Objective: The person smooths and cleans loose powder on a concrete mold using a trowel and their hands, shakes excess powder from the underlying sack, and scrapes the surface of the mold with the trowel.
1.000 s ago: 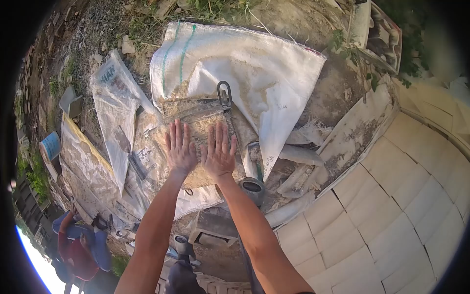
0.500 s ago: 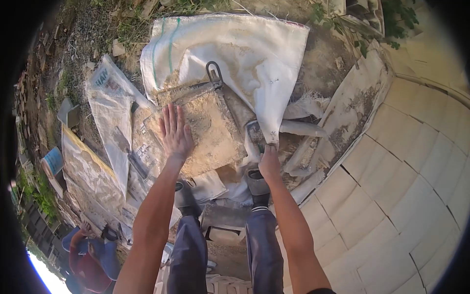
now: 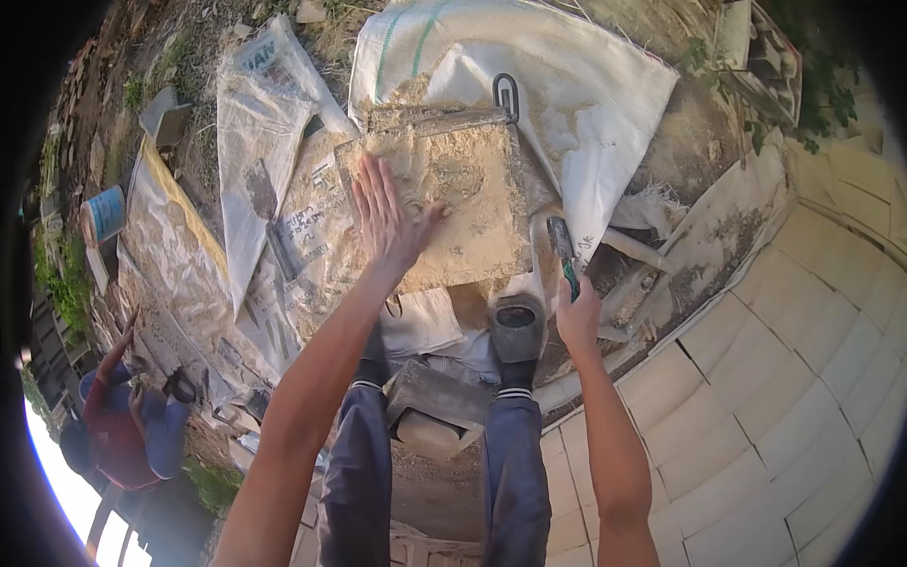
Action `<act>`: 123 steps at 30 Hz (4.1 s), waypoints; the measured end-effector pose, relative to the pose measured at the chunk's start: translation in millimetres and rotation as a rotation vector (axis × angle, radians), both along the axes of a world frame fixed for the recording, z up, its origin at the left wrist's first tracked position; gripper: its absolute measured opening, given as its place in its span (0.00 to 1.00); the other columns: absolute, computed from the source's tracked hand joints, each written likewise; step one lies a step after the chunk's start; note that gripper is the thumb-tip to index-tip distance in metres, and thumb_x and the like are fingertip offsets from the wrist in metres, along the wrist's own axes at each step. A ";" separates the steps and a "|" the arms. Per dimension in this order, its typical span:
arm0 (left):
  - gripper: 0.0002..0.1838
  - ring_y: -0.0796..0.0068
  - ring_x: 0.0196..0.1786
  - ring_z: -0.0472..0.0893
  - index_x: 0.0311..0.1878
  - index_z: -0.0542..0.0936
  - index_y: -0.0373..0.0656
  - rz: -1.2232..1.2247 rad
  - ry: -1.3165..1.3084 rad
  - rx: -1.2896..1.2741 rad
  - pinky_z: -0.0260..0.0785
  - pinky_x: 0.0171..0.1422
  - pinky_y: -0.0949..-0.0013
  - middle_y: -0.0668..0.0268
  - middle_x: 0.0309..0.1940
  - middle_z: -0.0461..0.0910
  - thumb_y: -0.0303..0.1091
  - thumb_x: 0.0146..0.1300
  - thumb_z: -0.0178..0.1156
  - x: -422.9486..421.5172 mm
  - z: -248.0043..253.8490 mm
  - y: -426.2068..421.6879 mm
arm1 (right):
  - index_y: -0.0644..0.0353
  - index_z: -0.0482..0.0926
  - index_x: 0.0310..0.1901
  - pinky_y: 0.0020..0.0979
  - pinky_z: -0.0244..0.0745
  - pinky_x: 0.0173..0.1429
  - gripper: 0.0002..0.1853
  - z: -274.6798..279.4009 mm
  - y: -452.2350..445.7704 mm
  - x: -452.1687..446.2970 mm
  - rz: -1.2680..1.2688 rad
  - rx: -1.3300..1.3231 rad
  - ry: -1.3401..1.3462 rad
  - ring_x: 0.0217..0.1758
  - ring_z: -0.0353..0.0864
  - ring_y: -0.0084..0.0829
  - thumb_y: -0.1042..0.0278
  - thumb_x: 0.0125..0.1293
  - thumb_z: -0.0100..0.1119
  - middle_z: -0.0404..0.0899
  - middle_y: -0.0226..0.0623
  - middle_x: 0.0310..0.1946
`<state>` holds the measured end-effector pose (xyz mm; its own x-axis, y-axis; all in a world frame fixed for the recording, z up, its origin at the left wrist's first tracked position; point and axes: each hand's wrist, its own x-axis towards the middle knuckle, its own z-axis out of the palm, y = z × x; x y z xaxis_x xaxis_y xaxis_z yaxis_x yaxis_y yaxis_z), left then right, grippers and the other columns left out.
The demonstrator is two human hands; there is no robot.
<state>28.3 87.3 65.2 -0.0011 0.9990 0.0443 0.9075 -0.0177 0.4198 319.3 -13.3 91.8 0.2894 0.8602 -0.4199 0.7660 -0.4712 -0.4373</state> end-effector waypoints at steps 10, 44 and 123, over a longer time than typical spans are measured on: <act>0.31 0.63 0.78 0.44 0.75 0.50 0.46 0.215 -0.047 0.035 0.32 0.79 0.52 0.61 0.76 0.47 0.40 0.72 0.42 -16.7 -4.8 5.6 | 0.64 0.69 0.55 0.40 0.74 0.46 0.16 75.0 10.2 -80.6 0.062 0.189 0.344 0.44 0.81 0.50 0.66 0.69 0.53 0.79 0.52 0.41; 0.18 0.35 0.32 0.73 0.38 0.68 0.40 0.980 -0.294 -0.181 0.60 0.37 0.42 0.42 0.26 0.74 0.44 0.73 0.35 2.2 -12.1 -15.0 | 0.56 0.74 0.31 0.41 0.72 0.26 0.15 43.5 242.2 -124.1 1.147 0.304 0.209 0.26 0.78 0.42 0.53 0.64 0.57 0.75 0.36 0.24; 0.30 0.66 0.78 0.44 0.73 0.55 0.39 -0.166 0.172 0.156 0.26 0.79 0.49 0.62 0.75 0.50 0.42 0.70 0.38 -12.7 -10.8 -17.1 | 0.69 0.75 0.27 0.45 0.67 0.37 0.26 43.5 80.1 -171.9 -0.076 0.429 0.398 0.28 0.77 0.51 0.50 0.71 0.46 0.76 0.53 0.21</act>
